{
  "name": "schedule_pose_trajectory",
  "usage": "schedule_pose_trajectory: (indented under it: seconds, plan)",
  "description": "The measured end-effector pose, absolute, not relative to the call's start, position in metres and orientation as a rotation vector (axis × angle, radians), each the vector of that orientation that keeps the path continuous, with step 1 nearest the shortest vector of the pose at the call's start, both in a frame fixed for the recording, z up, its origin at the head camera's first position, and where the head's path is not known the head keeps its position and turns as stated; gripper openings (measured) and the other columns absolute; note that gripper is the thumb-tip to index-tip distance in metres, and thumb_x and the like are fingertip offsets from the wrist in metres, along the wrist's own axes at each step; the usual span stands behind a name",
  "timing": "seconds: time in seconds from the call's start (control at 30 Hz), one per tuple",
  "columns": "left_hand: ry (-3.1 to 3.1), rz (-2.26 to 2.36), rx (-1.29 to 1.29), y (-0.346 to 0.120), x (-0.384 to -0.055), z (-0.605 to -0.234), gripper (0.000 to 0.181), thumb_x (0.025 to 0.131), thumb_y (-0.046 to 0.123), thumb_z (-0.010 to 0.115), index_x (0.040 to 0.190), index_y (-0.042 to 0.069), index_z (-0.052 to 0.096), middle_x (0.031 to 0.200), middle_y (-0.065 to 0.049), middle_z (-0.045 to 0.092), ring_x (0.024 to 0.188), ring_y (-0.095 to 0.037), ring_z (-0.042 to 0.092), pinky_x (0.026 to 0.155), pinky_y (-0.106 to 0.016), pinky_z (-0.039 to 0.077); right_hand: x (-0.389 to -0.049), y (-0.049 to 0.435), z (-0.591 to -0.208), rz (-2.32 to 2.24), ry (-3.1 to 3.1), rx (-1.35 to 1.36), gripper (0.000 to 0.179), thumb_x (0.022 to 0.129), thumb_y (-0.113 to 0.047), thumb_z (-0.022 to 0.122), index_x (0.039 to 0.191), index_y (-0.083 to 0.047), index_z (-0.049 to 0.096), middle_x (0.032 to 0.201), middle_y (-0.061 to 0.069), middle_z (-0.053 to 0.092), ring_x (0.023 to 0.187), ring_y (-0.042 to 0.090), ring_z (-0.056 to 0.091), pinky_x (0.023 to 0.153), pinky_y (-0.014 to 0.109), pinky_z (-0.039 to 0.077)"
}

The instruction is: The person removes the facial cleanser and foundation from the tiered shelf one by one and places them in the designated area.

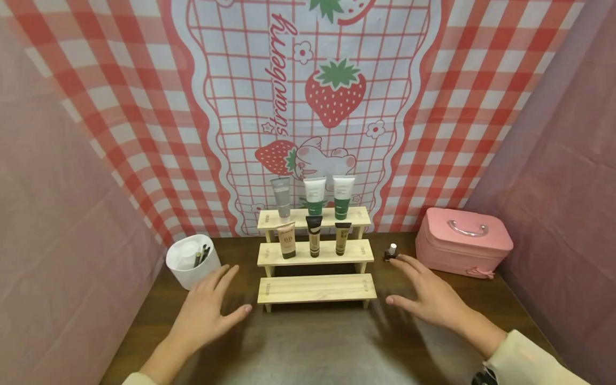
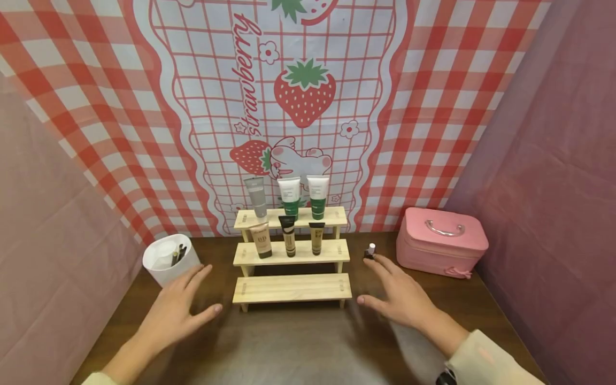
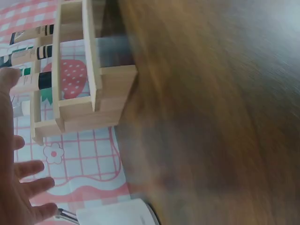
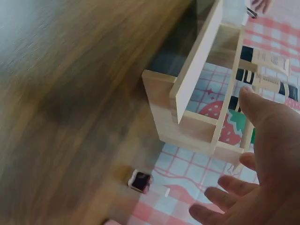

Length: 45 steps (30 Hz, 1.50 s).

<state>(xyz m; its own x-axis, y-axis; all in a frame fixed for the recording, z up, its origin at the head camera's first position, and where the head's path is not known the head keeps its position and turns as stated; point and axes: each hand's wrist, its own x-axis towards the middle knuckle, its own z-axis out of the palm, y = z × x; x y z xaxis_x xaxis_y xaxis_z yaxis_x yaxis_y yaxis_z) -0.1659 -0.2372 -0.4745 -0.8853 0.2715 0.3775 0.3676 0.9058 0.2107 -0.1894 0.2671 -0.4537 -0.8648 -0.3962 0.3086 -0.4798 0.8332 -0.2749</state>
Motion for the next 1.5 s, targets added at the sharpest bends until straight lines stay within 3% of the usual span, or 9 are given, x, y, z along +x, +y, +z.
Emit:
schedule_pose_trajectory:
  seconds: [0.1, 0.3, 0.43, 0.67, 0.93, 1.23, 1.5]
  plan:
    - [-2.678, -0.553, -0.493, -0.232, -0.174, -0.471, 0.083, 0.087, 0.054, 0.077, 0.152, 0.013, 0.046, 0.147, -0.017, 0.052, 0.132, -0.04, 0.053, 0.106, -0.062, 0.043, -0.196, 0.264, -0.457, 0.668, -2.779, 0.627, 0.077, 0.085, -0.054, 0.08, 0.145, -0.013, 0.055, 0.143, 0.015, 0.058, 0.126, 0.039, 0.06, 0.098, 0.059, 0.052]
    - [-2.669, -0.839, -0.511, -0.216, -0.19, -0.464, 0.075, 0.09, 0.045, 0.078, 0.153, 0.019, 0.046, 0.151, -0.009, 0.05, 0.135, -0.033, 0.053, 0.108, -0.058, 0.045, -0.209, 0.256, -0.472, 1.002, -2.774, 0.547, 0.065, 0.084, -0.036, 0.086, 0.137, -0.009, 0.062, 0.126, 0.014, 0.07, 0.11, 0.033, 0.069, 0.086, 0.05, 0.06]
    - [-2.651, -0.949, -0.48, -0.202, -0.201, -0.459, 0.072, 0.091, 0.04, 0.078, 0.151, 0.017, 0.048, 0.145, -0.008, 0.055, 0.13, -0.03, 0.056, 0.104, -0.056, 0.049, -0.215, 0.25, -0.482, 1.156, -2.782, 0.466, 0.06, 0.083, -0.032, 0.087, 0.133, -0.007, 0.064, 0.119, 0.014, 0.073, 0.104, 0.03, 0.073, 0.085, 0.046, 0.061]
    - [-2.556, -1.229, -0.45, -0.176, -0.221, -0.458, 0.061, 0.091, 0.023, 0.08, 0.144, 0.006, 0.054, 0.135, -0.014, 0.063, 0.12, -0.034, 0.063, 0.1, -0.054, 0.052, -0.219, 0.24, -0.497, 1.333, -2.816, 0.355, 0.059, 0.083, -0.027, 0.088, 0.131, -0.002, 0.064, 0.118, 0.021, 0.072, 0.096, 0.025, 0.075, 0.074, 0.027, 0.059]
    - [-2.557, -1.384, -0.326, -0.149, -0.234, -0.455, 0.059, 0.093, 0.024, 0.079, 0.144, 0.011, 0.054, 0.139, -0.012, 0.061, 0.118, -0.032, 0.066, 0.097, -0.05, 0.056, -0.22, 0.233, -0.508, 1.318, -2.848, 0.289, 0.058, 0.081, -0.024, 0.089, 0.129, -0.001, 0.065, 0.108, 0.015, 0.075, 0.089, 0.019, 0.074, 0.07, 0.027, 0.058]
    - [-2.529, -1.427, -0.255, -0.135, -0.245, -0.452, 0.06, 0.092, 0.02, 0.079, 0.145, 0.014, 0.052, 0.131, -0.013, 0.064, 0.116, -0.036, 0.067, 0.097, -0.048, 0.057, -0.22, 0.228, -0.513, 1.342, -2.845, 0.244, 0.044, 0.081, -0.013, 0.086, 0.12, -0.003, 0.071, 0.1, 0.011, 0.077, 0.083, 0.015, 0.073, 0.071, 0.026, 0.058]
    - [-2.511, -1.461, -0.203, -0.132, -0.252, -0.449, 0.048, 0.093, 0.018, 0.078, 0.136, 0.008, 0.059, 0.121, -0.015, 0.068, 0.112, -0.034, 0.069, 0.095, -0.045, 0.058, -0.22, 0.223, -0.51, 1.39, -2.856, 0.229, 0.042, 0.08, -0.012, 0.087, 0.118, -0.002, 0.072, 0.097, 0.009, 0.077, 0.081, 0.015, 0.072, 0.069, 0.026, 0.057]
